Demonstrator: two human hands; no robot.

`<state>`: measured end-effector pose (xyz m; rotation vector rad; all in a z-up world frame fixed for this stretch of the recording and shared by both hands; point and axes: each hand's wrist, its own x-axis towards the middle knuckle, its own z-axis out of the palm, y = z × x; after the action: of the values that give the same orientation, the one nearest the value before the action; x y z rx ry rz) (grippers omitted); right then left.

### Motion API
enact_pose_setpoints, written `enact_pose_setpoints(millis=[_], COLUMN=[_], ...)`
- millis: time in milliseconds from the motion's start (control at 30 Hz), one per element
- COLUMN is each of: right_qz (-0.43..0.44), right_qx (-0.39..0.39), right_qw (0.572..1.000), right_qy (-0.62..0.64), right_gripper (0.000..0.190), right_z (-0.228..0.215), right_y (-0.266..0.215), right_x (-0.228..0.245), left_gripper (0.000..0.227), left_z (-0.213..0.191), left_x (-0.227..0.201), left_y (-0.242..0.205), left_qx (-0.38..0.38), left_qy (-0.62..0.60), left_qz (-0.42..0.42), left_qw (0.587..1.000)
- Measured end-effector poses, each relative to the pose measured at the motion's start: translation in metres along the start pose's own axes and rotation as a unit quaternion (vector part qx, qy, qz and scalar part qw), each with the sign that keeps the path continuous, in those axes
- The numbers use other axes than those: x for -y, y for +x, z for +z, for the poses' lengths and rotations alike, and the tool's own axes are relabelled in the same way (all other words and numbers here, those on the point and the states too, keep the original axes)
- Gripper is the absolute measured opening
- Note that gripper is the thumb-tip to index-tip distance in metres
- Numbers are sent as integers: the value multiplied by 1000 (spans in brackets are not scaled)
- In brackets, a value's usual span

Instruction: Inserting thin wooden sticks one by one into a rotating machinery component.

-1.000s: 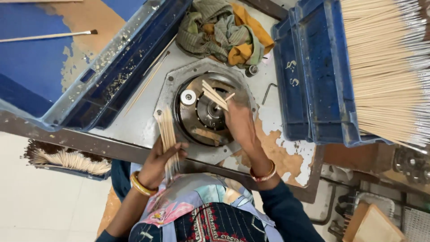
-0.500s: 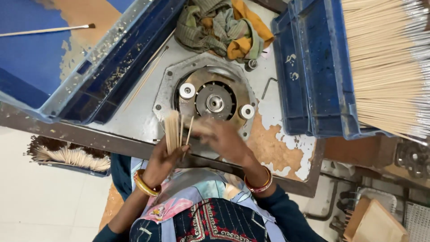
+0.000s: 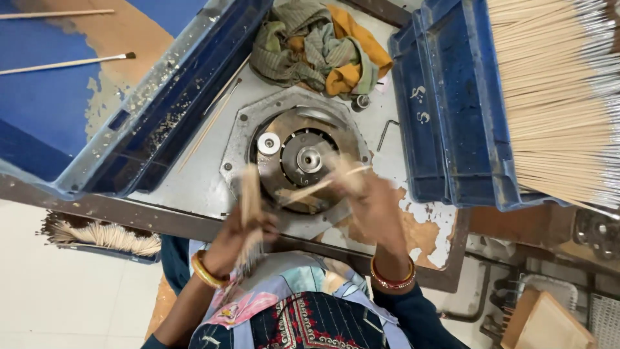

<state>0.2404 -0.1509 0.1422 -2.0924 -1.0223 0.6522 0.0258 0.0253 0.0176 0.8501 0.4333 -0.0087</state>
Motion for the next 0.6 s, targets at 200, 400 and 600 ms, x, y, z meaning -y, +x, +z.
enact_pose_setpoints(millis=[200,400,600], right_qz=[-117,-97,14], right_qx=[-125,-131,-70], right_qw=[962,964,995], right_qy=[-215,-211,-70], right_gripper=[28,35,20], right_z=[24,51,36], right_y=[41,54,33], right_x=[-38,-56,1], left_gripper=[41,45,40], left_z=[-15,2,0], left_x=[21,11,28], left_y=[6,-18,-25], left_qx=[-87,-118,-82], left_qy=[-124,-129,-92], left_qz=[42,-40,4], left_qw=[988,984,992])
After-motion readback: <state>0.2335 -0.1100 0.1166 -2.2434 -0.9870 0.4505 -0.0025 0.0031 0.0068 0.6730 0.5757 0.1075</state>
